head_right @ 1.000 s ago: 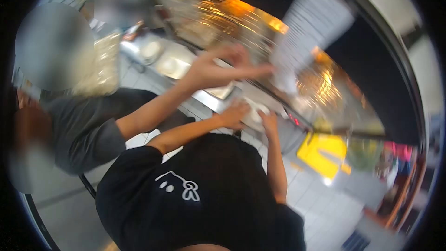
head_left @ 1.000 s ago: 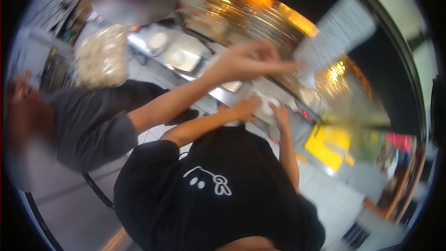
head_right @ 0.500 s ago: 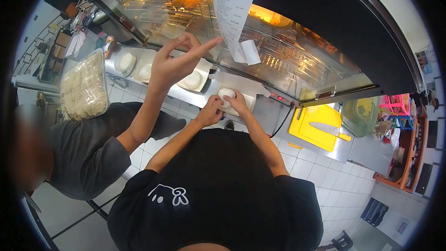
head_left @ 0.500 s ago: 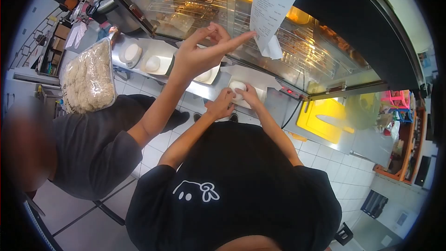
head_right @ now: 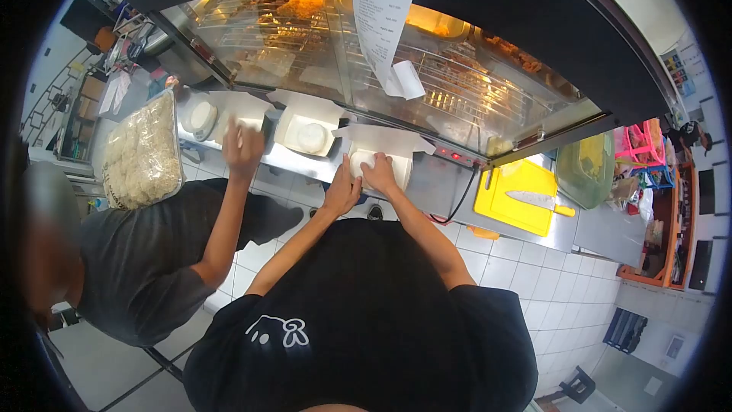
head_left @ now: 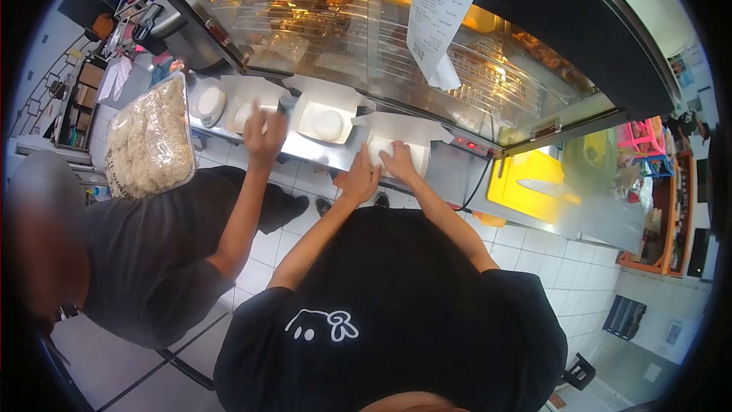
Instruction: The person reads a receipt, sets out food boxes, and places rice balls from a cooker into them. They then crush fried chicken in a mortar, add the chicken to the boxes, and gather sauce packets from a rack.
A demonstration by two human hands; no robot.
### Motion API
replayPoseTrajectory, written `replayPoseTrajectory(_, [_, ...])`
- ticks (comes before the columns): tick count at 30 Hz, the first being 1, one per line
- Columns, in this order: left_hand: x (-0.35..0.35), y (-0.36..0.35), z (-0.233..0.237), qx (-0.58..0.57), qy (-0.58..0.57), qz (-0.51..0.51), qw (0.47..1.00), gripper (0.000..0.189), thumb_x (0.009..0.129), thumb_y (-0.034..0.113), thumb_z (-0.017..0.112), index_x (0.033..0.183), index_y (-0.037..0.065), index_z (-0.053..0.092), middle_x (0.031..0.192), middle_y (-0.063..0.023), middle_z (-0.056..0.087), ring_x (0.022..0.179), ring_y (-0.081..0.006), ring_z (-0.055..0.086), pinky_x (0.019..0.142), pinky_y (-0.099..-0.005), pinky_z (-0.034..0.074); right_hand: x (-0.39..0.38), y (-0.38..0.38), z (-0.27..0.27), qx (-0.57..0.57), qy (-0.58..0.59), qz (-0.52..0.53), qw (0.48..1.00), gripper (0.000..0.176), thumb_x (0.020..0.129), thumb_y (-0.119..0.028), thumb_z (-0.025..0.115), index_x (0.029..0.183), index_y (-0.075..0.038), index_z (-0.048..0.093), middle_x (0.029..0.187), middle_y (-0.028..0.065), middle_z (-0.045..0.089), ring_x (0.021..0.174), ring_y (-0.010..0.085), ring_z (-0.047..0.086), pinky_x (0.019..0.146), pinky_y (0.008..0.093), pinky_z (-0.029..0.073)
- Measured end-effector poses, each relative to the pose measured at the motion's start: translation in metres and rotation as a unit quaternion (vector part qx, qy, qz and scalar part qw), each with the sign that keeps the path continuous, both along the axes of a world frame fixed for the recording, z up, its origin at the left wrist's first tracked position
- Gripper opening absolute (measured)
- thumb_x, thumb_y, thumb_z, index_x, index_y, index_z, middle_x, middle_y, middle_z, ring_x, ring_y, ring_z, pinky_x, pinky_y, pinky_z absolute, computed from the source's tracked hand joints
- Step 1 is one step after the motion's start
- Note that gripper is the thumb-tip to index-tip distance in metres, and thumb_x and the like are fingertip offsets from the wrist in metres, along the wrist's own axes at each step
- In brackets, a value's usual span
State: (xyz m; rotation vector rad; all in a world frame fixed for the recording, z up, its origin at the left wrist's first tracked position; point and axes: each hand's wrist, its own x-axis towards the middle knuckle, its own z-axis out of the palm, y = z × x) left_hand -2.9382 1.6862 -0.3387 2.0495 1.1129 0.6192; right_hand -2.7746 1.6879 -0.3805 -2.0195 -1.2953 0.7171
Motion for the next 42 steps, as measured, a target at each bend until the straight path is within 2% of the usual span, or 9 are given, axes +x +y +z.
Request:
replayPoseTrajectory(4, [0.000,0.014,-0.001,-0.016,-0.017,-0.013,1.000,0.073,0.096,0.026,0.050,0.146,-0.013,0.013,0.136,-0.0387,0.040,0.125,-0.0510,0.042,0.106,-0.0494,0.034,0.004,0.002,0.005,-0.011,0.055,0.012,0.998,0.064,0.079,-0.030,0.073,0.125,0.008,0.050,0.100,0.0206,0.063,0.088,0.0287,0.063,0.079,0.0365,0.051])
replayPoseTrajectory(9, [-0.009,0.021,0.020,-0.091,0.002,-0.024,0.996,0.065,0.097,0.026,0.049,0.145,-0.007,0.021,0.119,-0.0383,0.053,0.115,-0.0502,0.051,0.101,-0.0496,0.039,0.018,-0.014,0.000,-0.002,0.106,0.034,0.994,0.057,0.080,-0.025,0.071,0.125,0.005,0.052,0.107,0.0227,0.062,0.099,0.0341,0.062,0.087,0.0415,0.049])
replayPoseTrajectory(11, [-0.014,0.023,0.029,-0.083,0.027,0.004,0.996,0.059,0.098,0.031,0.048,0.142,-0.004,0.031,0.117,-0.0348,0.057,0.111,-0.0479,0.055,0.097,-0.0480,0.043,0.014,-0.028,0.039,0.106,-0.153,0.107,0.977,0.043,0.084,-0.020,0.069,0.119,0.002,0.057,0.103,0.0206,0.064,0.093,0.0285,0.064,0.081,0.0386,0.052])
replayPoseTrajectory(12, [-0.021,0.030,0.026,-0.045,-0.015,0.017,0.999,0.054,0.098,0.032,0.047,0.137,-0.004,0.038,0.117,-0.0319,0.059,0.110,-0.0461,0.056,0.096,-0.0464,0.043,0.001,-0.027,0.070,0.097,-0.145,0.120,0.977,0.043,0.084,-0.020,0.069,0.119,0.002,0.057,0.103,0.0206,0.064,0.093,0.0285,0.064,0.081,0.0386,0.052])
replayPoseTrajectory(14, [-0.039,0.032,0.035,-0.027,-0.092,0.089,0.991,0.035,0.094,0.024,0.053,0.113,-0.004,0.061,0.111,-0.0237,0.064,0.105,-0.0387,0.060,0.093,-0.0426,0.046,-0.020,-0.021,0.124,0.026,0.142,0.076,0.987,0.027,0.087,-0.013,0.065,0.111,-0.001,0.063,0.103,0.0171,0.064,0.088,0.0241,0.065,0.075,0.0338,0.054])
replayPoseTrajectory(19, [-0.158,0.109,0.031,0.169,-0.098,0.283,0.939,0.009,0.083,0.011,0.063,0.090,0.005,0.065,0.092,-0.0110,0.065,0.093,-0.0302,0.061,0.082,-0.0462,0.045,-0.099,0.056,0.138,0.136,0.143,0.193,0.961,0.024,0.088,-0.007,0.061,0.111,-0.004,0.064,0.109,0.0144,0.063,0.095,0.0260,0.065,0.080,0.0353,0.054])
replayPoseTrajectory(24, [-0.284,0.233,0.025,0.251,0.221,0.321,0.886,0.040,0.084,0.036,0.067,0.119,0.017,0.063,0.124,-0.0200,0.052,0.112,-0.0391,0.052,0.094,-0.0529,0.042,-0.144,0.133,0.086,-0.136,-0.184,0.139,0.964,0.080,0.075,-0.028,0.072,0.146,-0.017,0.035,0.145,0.0295,0.032,0.126,0.0495,0.045,0.098,0.0500,0.048])
replayPoseTrajectory(27, [-0.295,0.269,0.013,0.108,0.233,0.279,0.925,0.054,0.080,0.045,0.070,0.128,0.023,0.058,0.127,-0.0250,0.049,0.115,-0.0448,0.051,0.095,-0.0587,0.041,-0.142,0.147,0.083,-0.208,-0.133,0.135,0.960,0.091,0.069,-0.033,0.076,0.147,-0.020,0.033,0.147,0.0294,0.028,0.127,0.0506,0.044,0.100,0.0499,0.047])
replayPoseTrajectory(42, [-0.245,0.233,-0.001,0.038,0.245,0.154,0.957,0.067,0.081,0.049,0.066,0.139,0.019,0.049,0.121,-0.0263,0.043,0.102,-0.0499,0.055,0.081,-0.0534,0.053,-0.136,0.151,0.072,-0.070,-0.162,0.290,0.941,0.080,0.062,-0.015,0.075,0.137,-0.021,0.047,0.142,0.0207,0.039,0.127,0.0443,0.042,0.105,0.0480,0.042])
